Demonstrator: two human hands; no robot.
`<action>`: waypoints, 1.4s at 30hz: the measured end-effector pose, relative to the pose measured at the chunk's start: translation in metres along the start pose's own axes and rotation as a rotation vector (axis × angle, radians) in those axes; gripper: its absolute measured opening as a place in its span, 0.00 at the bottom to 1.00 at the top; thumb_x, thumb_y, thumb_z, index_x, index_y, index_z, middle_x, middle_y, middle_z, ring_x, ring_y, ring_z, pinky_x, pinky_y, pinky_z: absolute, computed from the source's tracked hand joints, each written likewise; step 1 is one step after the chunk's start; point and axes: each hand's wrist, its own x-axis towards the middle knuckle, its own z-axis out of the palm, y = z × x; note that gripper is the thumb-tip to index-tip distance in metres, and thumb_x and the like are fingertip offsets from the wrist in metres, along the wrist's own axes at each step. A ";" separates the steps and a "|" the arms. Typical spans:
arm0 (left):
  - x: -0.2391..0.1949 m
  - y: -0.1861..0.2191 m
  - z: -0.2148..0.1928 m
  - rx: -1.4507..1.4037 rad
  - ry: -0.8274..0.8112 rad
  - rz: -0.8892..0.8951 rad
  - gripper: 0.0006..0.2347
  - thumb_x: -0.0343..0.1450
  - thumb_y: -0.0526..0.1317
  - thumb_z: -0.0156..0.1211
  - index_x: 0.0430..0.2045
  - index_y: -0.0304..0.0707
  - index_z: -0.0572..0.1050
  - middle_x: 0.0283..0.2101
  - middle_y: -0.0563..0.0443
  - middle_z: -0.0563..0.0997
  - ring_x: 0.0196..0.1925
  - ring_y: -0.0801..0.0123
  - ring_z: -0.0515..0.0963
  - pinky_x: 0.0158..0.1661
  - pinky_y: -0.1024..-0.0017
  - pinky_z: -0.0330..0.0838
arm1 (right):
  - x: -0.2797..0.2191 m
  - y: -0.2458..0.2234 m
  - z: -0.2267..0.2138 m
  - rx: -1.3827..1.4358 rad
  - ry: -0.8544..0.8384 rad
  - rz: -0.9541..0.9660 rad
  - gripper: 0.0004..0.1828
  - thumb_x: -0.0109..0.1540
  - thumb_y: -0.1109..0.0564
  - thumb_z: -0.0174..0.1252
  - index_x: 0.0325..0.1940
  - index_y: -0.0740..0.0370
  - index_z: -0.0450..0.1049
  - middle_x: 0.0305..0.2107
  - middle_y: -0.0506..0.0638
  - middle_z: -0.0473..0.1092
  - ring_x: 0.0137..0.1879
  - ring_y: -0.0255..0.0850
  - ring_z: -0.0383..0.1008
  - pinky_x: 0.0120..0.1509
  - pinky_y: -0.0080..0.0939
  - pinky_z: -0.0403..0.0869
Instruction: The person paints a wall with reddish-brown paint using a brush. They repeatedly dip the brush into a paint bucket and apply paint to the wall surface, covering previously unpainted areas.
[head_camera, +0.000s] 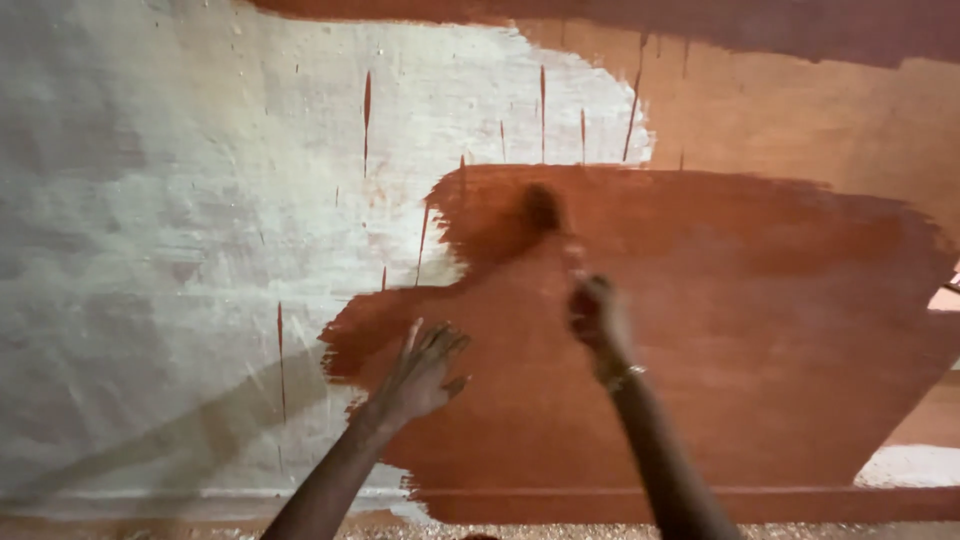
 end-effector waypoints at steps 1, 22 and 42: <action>0.003 0.002 -0.002 0.032 0.019 0.027 0.27 0.69 0.49 0.64 0.60 0.34 0.68 0.66 0.39 0.67 0.72 0.49 0.59 0.70 0.40 0.41 | -0.002 -0.006 -0.024 -0.015 0.099 -0.072 0.10 0.65 0.51 0.55 0.32 0.49 0.62 0.18 0.42 0.59 0.18 0.30 0.55 0.19 0.33 0.54; 0.061 0.067 0.010 0.092 0.008 0.152 0.27 0.69 0.48 0.64 0.61 0.34 0.67 0.65 0.39 0.67 0.72 0.50 0.60 0.70 0.42 0.42 | 0.035 -0.053 -0.173 0.161 0.133 -0.160 0.11 0.66 0.50 0.54 0.34 0.47 0.60 0.18 0.39 0.56 0.19 0.29 0.54 0.19 0.31 0.52; 0.134 0.173 0.060 0.140 -0.040 0.278 0.28 0.69 0.48 0.63 0.61 0.33 0.67 0.66 0.38 0.67 0.71 0.50 0.61 0.69 0.46 0.47 | 0.068 -0.075 -0.304 0.170 0.054 -0.175 0.17 0.69 0.47 0.52 0.27 0.47 0.58 0.17 0.38 0.53 0.18 0.28 0.51 0.19 0.29 0.51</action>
